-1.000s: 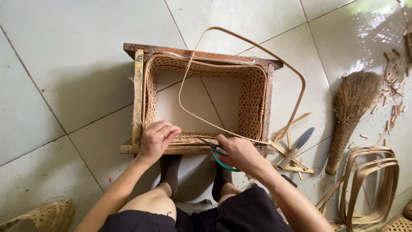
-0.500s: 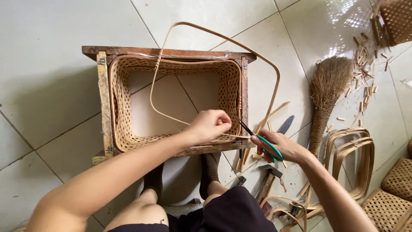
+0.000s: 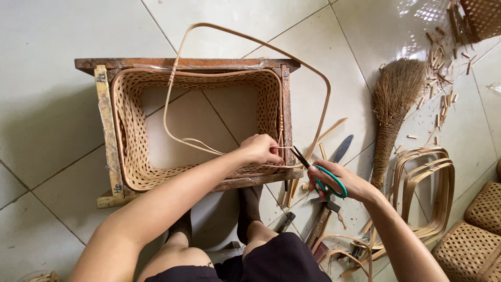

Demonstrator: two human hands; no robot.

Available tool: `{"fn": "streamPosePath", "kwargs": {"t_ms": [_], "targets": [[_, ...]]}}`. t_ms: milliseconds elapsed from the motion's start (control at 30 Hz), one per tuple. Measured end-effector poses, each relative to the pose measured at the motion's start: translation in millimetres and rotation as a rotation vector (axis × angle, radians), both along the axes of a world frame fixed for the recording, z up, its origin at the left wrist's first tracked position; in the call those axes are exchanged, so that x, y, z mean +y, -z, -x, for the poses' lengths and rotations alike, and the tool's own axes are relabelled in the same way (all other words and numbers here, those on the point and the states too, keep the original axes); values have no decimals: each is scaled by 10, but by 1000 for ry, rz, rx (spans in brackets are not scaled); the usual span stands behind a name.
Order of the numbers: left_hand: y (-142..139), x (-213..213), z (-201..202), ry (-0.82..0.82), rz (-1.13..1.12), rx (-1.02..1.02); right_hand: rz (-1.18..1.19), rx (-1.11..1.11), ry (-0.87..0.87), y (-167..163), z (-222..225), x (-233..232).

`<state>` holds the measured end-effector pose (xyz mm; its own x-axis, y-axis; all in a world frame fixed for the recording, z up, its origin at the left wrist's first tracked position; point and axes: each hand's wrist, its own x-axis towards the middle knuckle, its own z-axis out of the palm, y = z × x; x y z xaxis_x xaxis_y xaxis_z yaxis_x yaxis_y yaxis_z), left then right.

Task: The person sits on the floor and fits a pre-woven bamboo sheet into a wooden basket frame, pressing it against the mold. They then bend thin bamboo strips around the rim, trim pieces with scissors and a knife, and weave additional strips across the basket body.

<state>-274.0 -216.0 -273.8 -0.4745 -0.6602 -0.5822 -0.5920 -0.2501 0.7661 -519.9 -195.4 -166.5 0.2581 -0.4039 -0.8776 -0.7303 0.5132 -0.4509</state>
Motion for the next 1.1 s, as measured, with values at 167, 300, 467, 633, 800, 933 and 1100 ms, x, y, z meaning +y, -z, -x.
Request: {"fn": "streamPosePath", "kwargs": {"t_ms": [167,300,467,633,800,933,1100], "targets": [[100,22,-342,-121,52,115,-14,-31,-107,78,-167,-3],[72,-50,-454,-165,55,124,322,291,-556,69,-292,-21],[-29,-64,-485,-94,73,86,151,79,-212,74,-366,-153],[78,32,-533,-87,115,85,-30,-119,106,200,-464,-260],[-145,-24,-570,-73,204,120,126,-150,142,286,-482,-218],[-1096,59,-958,-133,475,113,281,-360,309,339,-40,10],[-1764,796,-2570,-973,482,490,666,-182,754,916,864,587]]}}
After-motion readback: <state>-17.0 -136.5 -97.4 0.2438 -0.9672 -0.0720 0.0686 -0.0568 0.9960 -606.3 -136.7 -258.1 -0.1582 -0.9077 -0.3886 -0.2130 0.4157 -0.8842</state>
